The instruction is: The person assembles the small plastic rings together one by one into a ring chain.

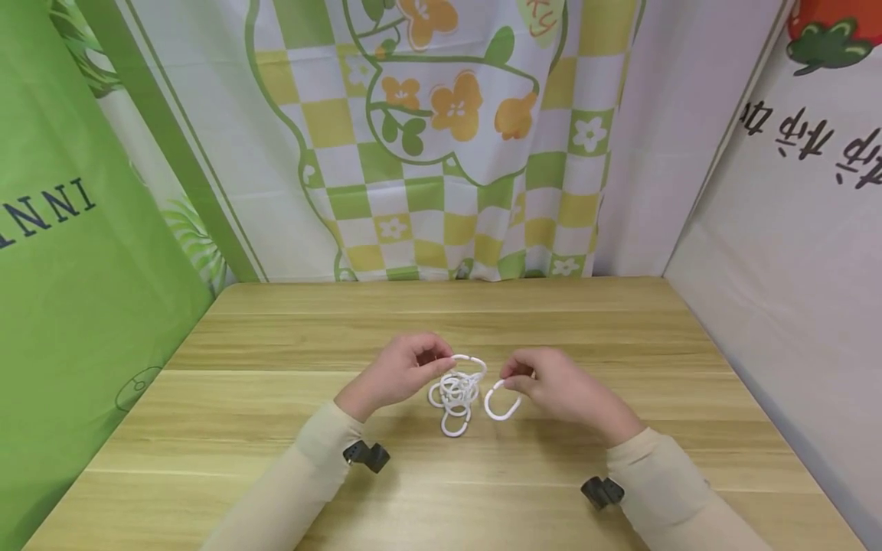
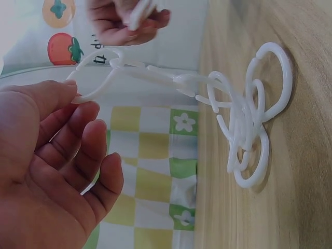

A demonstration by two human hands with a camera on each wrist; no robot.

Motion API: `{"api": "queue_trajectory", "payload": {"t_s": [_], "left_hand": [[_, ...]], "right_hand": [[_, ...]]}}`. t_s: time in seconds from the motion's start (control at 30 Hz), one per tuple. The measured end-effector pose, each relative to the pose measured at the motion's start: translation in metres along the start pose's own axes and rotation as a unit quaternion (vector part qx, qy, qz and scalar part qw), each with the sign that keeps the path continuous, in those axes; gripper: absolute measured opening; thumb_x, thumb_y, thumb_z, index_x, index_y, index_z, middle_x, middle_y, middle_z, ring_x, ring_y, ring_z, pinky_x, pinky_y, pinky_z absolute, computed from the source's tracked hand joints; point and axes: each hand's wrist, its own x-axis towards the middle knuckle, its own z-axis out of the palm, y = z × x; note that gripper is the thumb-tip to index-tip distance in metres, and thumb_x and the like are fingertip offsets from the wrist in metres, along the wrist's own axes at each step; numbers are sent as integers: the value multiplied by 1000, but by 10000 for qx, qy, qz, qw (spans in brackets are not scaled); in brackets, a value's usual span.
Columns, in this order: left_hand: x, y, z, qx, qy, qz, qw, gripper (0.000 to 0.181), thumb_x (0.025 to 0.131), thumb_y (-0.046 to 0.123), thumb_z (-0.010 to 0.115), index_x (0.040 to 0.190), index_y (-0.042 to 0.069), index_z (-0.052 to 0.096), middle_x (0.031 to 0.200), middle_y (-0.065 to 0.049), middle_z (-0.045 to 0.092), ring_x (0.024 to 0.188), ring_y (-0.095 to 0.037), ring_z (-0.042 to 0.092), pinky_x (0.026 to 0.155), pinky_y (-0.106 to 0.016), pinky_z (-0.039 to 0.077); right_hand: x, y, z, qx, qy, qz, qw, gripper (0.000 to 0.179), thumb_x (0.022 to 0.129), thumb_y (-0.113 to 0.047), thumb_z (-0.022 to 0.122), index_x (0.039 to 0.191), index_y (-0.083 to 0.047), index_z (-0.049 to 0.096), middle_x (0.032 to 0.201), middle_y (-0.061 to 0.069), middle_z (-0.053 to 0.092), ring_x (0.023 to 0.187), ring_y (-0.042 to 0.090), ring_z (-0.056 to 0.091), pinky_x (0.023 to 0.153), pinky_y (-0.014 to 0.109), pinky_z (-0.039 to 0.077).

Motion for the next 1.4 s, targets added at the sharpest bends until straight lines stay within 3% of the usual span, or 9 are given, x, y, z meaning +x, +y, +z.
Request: {"api": "queue_trajectory", "payload": {"t_s": [0.3,0.63,0.97,1.07,1.2,1.3,1.4], "left_hand": [[-2,2,4,327,-356,176,9987,5,94,15,67,93,11,70,81,7,62,70,-13,57,60,-22,47],[-2,6,7,546,-514,330,9966,5,95,12,66,93,9,70,81,6,62,68,-7,55,59,-21,47],[-3,10,8,463,-553,473,9963,7,96,17,66,96,11,70,81,7,61,67,-8,55,58,-19,47],[-2,10,9,407,-582,353,9969,10,94,18,68,100,10,69,82,7,62,68,-10,56,59,-19,47],[-5,8,11,328,-736,100,9967,9,91,20,72,92,13,66,78,6,61,60,-7,51,55,-19,43],[-12,5,19,564,-1147,-152,9917,14,91,25,72,83,18,62,74,8,60,53,-3,43,51,-19,38],[-21,0,28,964,-1675,-548,9796,15,91,31,70,84,22,61,74,12,60,54,-2,43,51,-19,39]], "right_hand": [[8,-22,-1,-103,313,-237,9992,3,94,-15,67,93,-18,69,84,-11,63,78,9,57,68,30,49],[10,-21,3,-82,504,-208,9985,4,96,-17,66,93,-14,69,86,-8,62,80,12,57,69,31,49],[12,-21,2,-62,646,-109,9978,5,95,-16,67,93,-12,69,81,-6,60,71,12,52,62,28,46],[10,-21,-4,10,829,34,9966,4,96,-13,65,97,-10,68,80,-3,60,68,15,51,58,28,44],[8,-21,-17,182,1114,188,9934,8,97,-11,62,103,-7,67,84,0,62,70,19,52,57,28,44],[2,-17,-27,315,1217,285,9917,13,100,-13,59,108,-5,65,86,2,62,72,20,52,57,28,45],[-5,-11,-36,381,1282,345,9904,17,102,-17,55,111,-5,63,88,4,62,73,22,53,58,28,45]]}}
